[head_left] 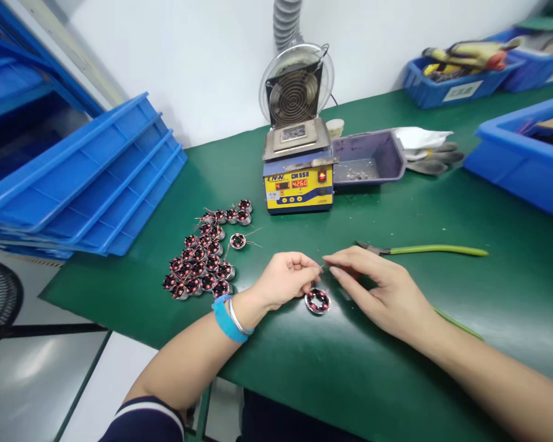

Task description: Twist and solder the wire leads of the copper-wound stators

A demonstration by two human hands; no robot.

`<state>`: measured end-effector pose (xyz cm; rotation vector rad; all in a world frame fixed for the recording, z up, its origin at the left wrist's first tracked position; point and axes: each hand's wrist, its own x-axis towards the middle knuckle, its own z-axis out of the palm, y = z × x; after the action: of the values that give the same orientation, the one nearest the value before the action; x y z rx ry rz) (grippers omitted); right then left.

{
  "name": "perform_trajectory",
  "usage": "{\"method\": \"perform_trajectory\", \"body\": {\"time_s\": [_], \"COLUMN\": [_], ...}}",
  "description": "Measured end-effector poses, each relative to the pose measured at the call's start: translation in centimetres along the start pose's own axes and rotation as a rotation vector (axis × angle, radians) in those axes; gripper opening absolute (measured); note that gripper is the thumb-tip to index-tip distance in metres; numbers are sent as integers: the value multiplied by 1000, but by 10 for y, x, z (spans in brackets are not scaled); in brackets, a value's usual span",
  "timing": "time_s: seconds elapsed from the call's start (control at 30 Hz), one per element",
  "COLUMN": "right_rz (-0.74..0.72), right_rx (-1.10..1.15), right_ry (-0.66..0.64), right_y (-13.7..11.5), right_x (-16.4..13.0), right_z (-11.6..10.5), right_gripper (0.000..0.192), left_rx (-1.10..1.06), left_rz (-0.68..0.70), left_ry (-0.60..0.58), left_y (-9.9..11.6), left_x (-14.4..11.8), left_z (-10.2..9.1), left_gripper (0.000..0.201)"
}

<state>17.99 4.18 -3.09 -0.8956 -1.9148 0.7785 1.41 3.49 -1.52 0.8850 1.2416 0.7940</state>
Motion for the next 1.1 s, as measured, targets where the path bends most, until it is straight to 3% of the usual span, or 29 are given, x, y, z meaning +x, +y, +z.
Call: {"method": "perform_trajectory", "body": {"time_s": [0.3, 0.7, 0.93, 1.1], "right_rz": [298, 157, 142, 177], "right_rx": [341, 92, 58, 156], "right_ry": [5, 16, 28, 5], "right_y": [5, -1, -4, 0], "right_x": [0, -6, -10, -8], "right_z": [10, 8, -1, -3], "right_gripper": [34, 23, 21, 25], "left_rx": [-97, -97, -99, -60], "left_rz": [51, 63, 65, 66], "left_ry": [-125, -92, -52, -71], "left_y": [-3, -5, -6, -6], "left_x": [1, 1, 1, 0], "left_z": [1, 1, 2, 1], "left_gripper": [13, 28, 30, 27]}}
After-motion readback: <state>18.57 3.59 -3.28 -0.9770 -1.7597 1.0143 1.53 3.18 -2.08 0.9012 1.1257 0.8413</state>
